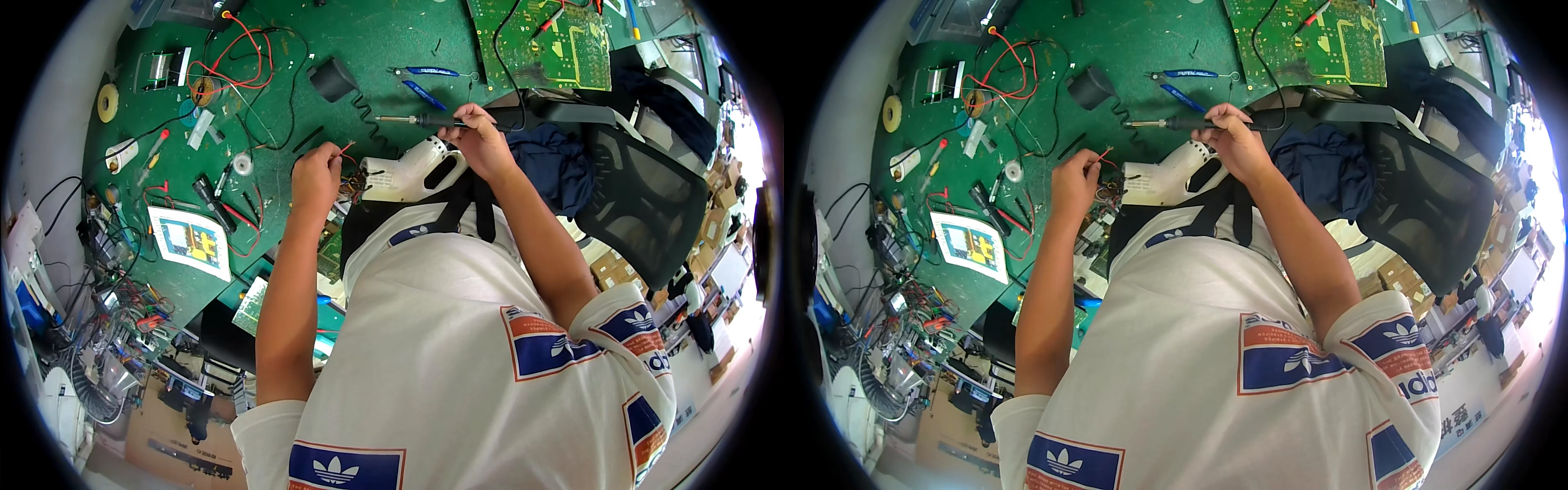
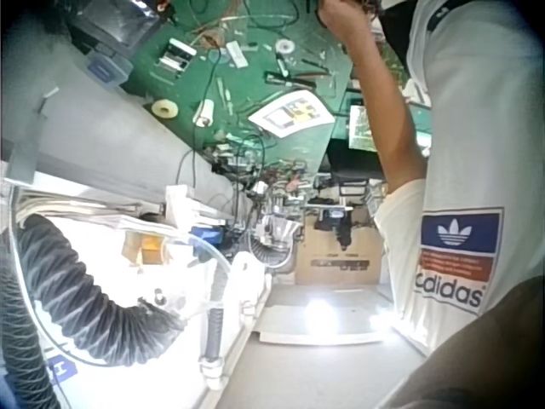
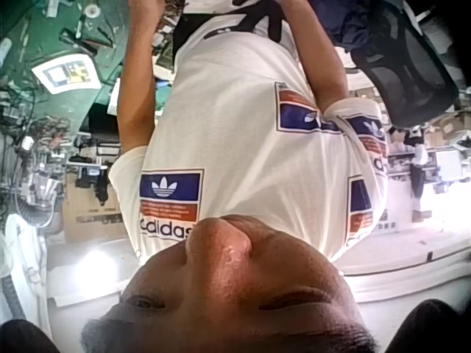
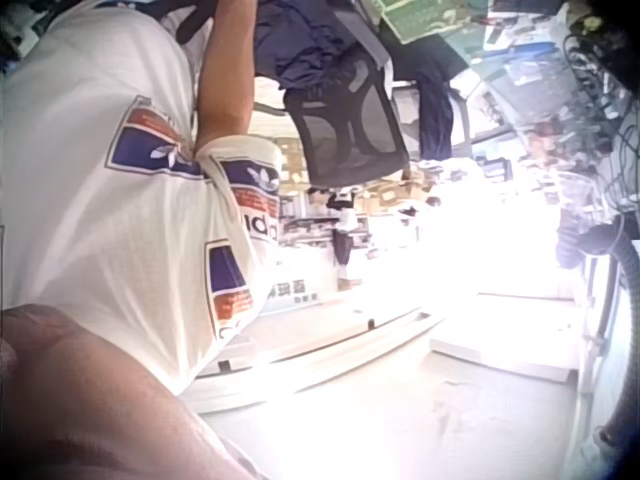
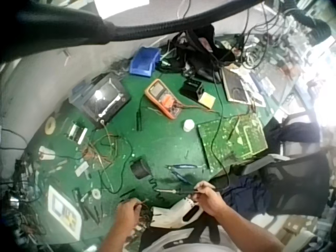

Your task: The person connects and solders wires inside a white plastic housing on a green workbench, using wire cutters and a soldering iron.

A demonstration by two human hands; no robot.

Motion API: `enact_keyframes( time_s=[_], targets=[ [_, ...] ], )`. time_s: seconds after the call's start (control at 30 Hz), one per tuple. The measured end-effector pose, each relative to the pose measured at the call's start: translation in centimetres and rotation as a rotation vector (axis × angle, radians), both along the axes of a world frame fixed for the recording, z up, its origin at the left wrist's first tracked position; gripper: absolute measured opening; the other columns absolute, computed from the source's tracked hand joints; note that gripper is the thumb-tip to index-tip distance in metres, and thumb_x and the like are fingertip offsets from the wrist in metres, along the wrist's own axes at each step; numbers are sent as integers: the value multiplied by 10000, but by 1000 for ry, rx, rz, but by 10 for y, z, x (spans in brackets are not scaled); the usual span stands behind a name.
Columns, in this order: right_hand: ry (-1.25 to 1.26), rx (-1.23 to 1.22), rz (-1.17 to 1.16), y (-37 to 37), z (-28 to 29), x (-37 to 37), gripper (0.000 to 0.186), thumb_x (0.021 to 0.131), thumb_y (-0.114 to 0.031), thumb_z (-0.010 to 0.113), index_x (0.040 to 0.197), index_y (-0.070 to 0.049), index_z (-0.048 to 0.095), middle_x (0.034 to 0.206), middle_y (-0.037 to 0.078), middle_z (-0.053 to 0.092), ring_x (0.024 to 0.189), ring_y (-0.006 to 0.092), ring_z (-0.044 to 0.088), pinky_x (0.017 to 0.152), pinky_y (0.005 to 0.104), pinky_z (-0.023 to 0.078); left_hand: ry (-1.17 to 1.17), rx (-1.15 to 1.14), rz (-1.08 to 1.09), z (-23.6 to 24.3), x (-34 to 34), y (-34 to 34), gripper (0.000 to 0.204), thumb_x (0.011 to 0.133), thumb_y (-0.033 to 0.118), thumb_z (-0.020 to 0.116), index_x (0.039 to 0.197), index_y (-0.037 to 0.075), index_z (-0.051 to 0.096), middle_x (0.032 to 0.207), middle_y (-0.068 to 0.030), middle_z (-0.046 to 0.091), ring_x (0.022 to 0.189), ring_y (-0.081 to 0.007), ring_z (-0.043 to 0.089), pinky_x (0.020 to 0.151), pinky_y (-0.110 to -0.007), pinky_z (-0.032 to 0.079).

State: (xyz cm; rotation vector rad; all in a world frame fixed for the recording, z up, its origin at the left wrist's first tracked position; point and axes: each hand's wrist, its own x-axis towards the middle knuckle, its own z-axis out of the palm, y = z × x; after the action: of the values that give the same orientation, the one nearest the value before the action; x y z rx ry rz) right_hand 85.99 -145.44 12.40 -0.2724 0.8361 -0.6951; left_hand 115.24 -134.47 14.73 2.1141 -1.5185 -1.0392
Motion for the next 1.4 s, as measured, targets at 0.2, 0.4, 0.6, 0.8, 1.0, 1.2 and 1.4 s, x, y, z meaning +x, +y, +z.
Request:
enact_keyframes(
  time_s=[0.2,0.4,0.6,0.8,1.0,1.2,1.4],
  targets=[
    [17,3,6,1,0,3,115,892,-117,532,963,-31,559,771,97,592,793,229,611,938,438,484,48,58,51,-4,6,-3,67,782,-10,627,845,8,641,723,-162,657,647,-346,641,626,-412,507],
    [-20,-4,-9,-2,0,3,108,894,-100,522,961,-23,557,765,96,587,783,217,607,945,435,485,55,46,-58,10,5,-7,93,793,-2,648,883,18,662,769,-131,659,651,-244,660,606,-345,511],
    [-40,-23,-17,-1,5,3,102,901,-95,519,971,-33,557,769,88,585,787,201,606,953,439,480,59,26,-69,20,-6,12,82,787,-5,621,859,12,586,798,-152,606,779,-373,606,696,-459,484],
    [79,-200,-118,-28,38,6,104,931,-120,548,1007,-50,561,823,78,604,801,223,634,891,409,497,89,-72,95,23,-10,21,97,784,-36,616,847,20,566,756,-129,591,644,-288,592,597,-392,482],
    [89,-401,-333,-97,74,11,148,956,-146,574,1066,-50,546,849,110,659,823,270,668,834,406,536,95,-116,172,20,-10,25,85,792,-19,627,836,24,569,706,-109,579,597,-250,575,582,-369,471],
    [303,-410,-536,-196,59,6,388,1005,-339,425,1140,16,508,964,215,651,873,318,670,803,406,538,127,-131,185,14,-8,31,98,803,-27,644,874,12,589,729,-82,607,581,-154,566,551,-297,458],
    [417,-432,-550,-266,35,-2,392,990,-321,414,1134,32,508,959,218,664,811,300,687,716,371,542,119,-155,224,17,-15,31,132,795,-47,645,904,13,604,739,-69,610,589,-142,561,553,-287,459]
  ],
)
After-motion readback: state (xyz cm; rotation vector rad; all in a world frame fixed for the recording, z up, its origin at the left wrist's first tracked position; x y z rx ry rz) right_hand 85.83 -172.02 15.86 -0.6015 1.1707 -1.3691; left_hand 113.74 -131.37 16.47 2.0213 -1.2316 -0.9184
